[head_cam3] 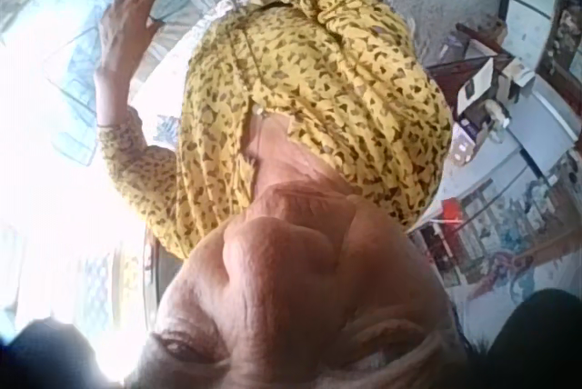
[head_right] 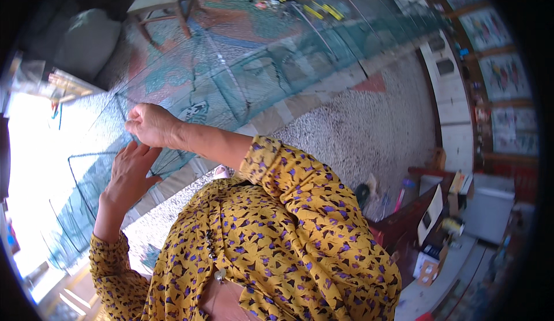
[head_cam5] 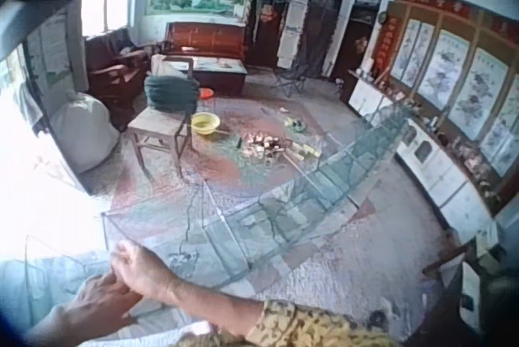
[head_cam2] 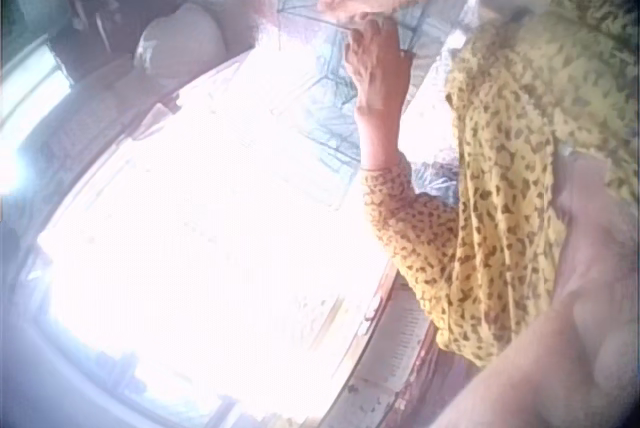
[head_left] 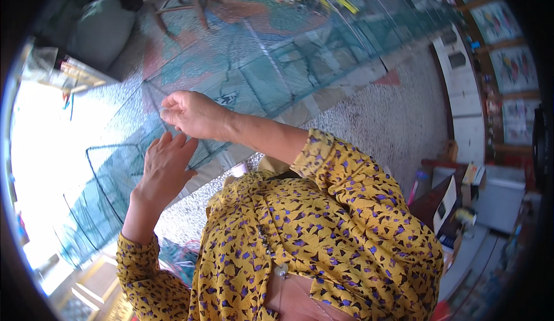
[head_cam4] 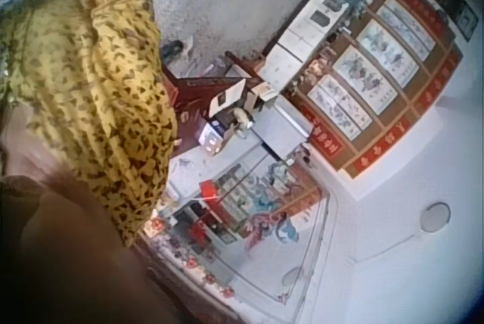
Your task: The person cuts sections of a green mesh net trap with a pair of scissors and then uses their hands to thread and secure the mesh together.
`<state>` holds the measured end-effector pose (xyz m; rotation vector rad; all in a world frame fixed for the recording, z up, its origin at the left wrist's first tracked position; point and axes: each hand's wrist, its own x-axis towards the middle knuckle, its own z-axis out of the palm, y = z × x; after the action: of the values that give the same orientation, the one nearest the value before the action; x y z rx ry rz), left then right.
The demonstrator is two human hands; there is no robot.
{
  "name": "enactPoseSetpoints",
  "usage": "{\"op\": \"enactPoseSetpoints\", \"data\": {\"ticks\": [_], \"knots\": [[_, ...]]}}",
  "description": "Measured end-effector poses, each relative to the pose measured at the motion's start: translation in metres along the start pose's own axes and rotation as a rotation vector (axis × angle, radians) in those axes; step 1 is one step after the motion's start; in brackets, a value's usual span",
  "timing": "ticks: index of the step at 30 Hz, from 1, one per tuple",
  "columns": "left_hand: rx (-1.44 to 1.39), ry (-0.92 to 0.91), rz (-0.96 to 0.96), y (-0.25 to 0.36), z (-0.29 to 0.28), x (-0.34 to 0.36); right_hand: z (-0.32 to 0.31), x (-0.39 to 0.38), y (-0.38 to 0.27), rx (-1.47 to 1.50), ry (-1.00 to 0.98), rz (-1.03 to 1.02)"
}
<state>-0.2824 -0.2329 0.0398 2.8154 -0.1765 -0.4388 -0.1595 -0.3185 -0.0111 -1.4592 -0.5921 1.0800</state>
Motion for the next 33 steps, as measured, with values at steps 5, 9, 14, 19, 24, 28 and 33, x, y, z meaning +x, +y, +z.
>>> {"op": "enactPoseSetpoints", "data": {"ticks": [5,9,14,19,24,28,33], "knots": [[0.008,-0.111,-0.034,-0.010,-0.016,-0.004,-0.042,-0.059,-0.016,0.150,0.081,-0.017],[0.058,-0.134,-0.058,-0.022,-0.036,-0.010,-0.068,-0.097,-0.009,0.172,0.224,0.008],[0.129,-0.042,-0.055,-0.026,-0.063,-0.001,-0.093,-0.116,0.015,0.317,0.360,0.005],[-0.015,-0.013,0.176,-0.031,-0.066,0.032,-0.098,-0.146,0.027,0.325,0.532,-0.024],[-0.174,0.087,0.207,-0.061,-0.046,0.121,-0.131,-0.153,0.054,0.383,0.776,0.086],[-0.249,0.252,0.257,-0.090,-0.030,0.173,-0.129,-0.171,0.055,0.415,0.879,0.154],[-0.207,0.370,0.255,-0.122,-0.024,0.216,-0.135,-0.163,0.055,0.407,0.850,0.156]]}}
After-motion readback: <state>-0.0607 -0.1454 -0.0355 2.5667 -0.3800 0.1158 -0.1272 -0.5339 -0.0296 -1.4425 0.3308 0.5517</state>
